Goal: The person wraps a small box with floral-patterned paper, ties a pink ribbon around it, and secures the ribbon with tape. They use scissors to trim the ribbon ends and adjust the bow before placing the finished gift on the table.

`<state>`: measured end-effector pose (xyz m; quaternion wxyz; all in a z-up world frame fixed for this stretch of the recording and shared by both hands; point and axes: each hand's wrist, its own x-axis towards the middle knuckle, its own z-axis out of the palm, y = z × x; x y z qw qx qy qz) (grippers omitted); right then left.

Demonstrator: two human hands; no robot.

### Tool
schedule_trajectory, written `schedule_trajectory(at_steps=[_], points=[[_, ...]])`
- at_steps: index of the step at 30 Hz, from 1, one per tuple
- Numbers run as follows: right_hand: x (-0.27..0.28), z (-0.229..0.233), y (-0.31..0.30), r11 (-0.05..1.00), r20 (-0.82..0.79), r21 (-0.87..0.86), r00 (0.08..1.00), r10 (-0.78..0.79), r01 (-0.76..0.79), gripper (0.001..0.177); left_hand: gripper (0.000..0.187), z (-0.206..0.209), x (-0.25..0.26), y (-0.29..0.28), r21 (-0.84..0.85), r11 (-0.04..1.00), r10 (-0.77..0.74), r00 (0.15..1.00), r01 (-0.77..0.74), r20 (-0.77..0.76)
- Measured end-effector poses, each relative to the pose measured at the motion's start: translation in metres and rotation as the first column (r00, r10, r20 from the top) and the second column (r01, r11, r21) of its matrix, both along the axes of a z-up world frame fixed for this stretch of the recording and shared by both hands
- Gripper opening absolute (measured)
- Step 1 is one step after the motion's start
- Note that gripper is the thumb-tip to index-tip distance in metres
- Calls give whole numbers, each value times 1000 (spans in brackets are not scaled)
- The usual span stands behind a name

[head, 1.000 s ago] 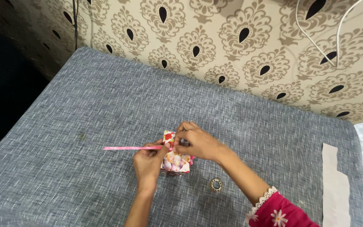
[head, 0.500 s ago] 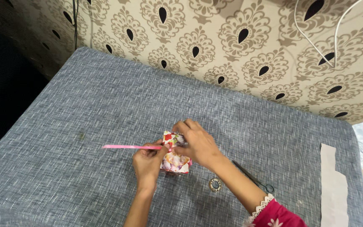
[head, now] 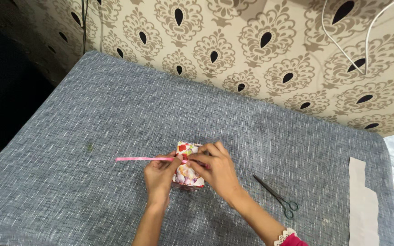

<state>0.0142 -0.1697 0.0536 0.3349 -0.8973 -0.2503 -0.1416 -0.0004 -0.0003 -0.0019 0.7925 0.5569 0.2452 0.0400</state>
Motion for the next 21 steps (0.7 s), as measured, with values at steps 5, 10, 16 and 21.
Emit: schedule_trajectory(at_steps=[5,10,16,21], points=[[-2,3,-4,1000,-61,-31,998,-5,3,30,36,-6,-2,-1,-19,1000,23,999,-22,32],[0,5,-12,1000,-115,-10,993,17,-19,37,35,-6,-2,-3,-34,999,22,1000,-22,-4],[-10,-10,-9,982,-168,137,980,-107,131,24,34,-2,-1,-8,-28,1000,8,1000,-8,-5],[-15,-13,-3,977,-131,95,975,-180,193,27,31,-1,-3,-7,-45,999,29,999,-28,20]])
